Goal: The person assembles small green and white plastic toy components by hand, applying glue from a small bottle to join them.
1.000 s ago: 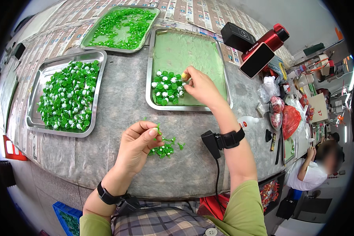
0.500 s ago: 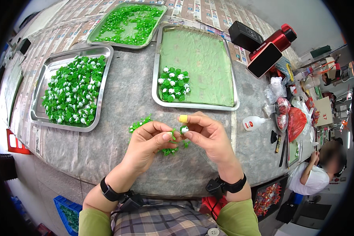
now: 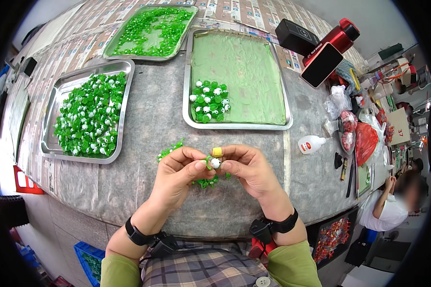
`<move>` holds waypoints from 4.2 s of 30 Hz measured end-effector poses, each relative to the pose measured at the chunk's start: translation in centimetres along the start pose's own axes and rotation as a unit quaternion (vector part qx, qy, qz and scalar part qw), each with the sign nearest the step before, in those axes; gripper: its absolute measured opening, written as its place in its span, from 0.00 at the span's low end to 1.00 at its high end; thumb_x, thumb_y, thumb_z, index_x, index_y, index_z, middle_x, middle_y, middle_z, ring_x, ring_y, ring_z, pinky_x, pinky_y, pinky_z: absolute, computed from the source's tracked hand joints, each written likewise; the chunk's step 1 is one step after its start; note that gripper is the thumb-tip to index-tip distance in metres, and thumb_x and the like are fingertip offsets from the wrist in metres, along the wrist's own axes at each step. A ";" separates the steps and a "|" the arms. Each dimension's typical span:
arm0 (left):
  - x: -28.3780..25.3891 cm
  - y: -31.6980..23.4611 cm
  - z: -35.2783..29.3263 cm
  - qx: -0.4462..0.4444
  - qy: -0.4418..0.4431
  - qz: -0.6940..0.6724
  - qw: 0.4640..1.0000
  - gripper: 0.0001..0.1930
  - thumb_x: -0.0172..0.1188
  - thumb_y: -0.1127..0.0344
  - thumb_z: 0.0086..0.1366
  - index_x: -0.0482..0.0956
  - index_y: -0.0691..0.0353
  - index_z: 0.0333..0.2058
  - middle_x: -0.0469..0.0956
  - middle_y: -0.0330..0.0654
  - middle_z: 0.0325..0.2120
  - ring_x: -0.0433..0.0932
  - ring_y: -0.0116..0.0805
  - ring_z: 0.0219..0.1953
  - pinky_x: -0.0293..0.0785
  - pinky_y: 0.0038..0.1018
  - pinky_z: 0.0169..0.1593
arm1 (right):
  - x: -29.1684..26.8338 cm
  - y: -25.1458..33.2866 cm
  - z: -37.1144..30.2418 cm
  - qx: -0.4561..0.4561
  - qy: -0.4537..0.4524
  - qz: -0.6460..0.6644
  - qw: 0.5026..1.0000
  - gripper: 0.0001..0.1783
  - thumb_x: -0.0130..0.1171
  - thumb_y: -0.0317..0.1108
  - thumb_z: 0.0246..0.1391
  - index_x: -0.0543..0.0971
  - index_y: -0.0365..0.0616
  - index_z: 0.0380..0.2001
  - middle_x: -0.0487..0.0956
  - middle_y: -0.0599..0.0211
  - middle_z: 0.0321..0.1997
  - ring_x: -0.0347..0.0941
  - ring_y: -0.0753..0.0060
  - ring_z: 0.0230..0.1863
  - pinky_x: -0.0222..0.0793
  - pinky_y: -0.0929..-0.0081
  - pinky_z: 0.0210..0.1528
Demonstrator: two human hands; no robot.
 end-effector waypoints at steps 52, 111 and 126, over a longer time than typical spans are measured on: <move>1.0 -1.4 -0.3 0.256 0.001 0.502 0.826 0.05 0.59 0.78 0.43 0.73 0.65 0.22 0.73 0.40 0.21 0.72 0.28 0.24 0.67 0.19 0.28 | 0.3 0.8 -0.8 -0.022 0.000 -0.169 0.985 0.14 0.53 0.25 0.45 0.71 0.35 0.38 0.74 0.67 0.32 0.69 0.82 0.34 0.65 0.87 0.37; -0.7 -0.2 0.2 -0.026 -0.015 -0.017 0.999 0.08 0.53 0.71 0.54 0.72 0.64 0.33 0.74 0.43 0.27 0.74 0.28 0.29 0.73 0.22 0.34 | -3.2 8.4 -5.5 -0.350 -0.244 -0.266 0.864 0.24 0.58 0.39 0.42 0.65 0.36 0.40 0.70 0.63 0.37 0.68 0.75 0.39 0.63 0.83 0.38; -0.8 0.0 0.4 -0.034 -0.001 -0.053 0.998 0.06 0.54 0.71 0.53 0.70 0.64 0.31 0.73 0.39 0.23 0.73 0.27 0.26 0.73 0.22 0.31 | 2.0 6.0 -4.6 -0.479 -0.181 -0.421 0.749 0.27 0.68 0.46 0.26 0.67 0.41 0.26 0.68 0.70 0.20 0.61 0.78 0.18 0.54 0.82 0.21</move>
Point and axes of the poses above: each hand's wrist, its own z-axis towards the middle knuckle, its own x-axis out of the palm, y = z × x, the point moved 3 cm from there along z, towards the middle knuckle
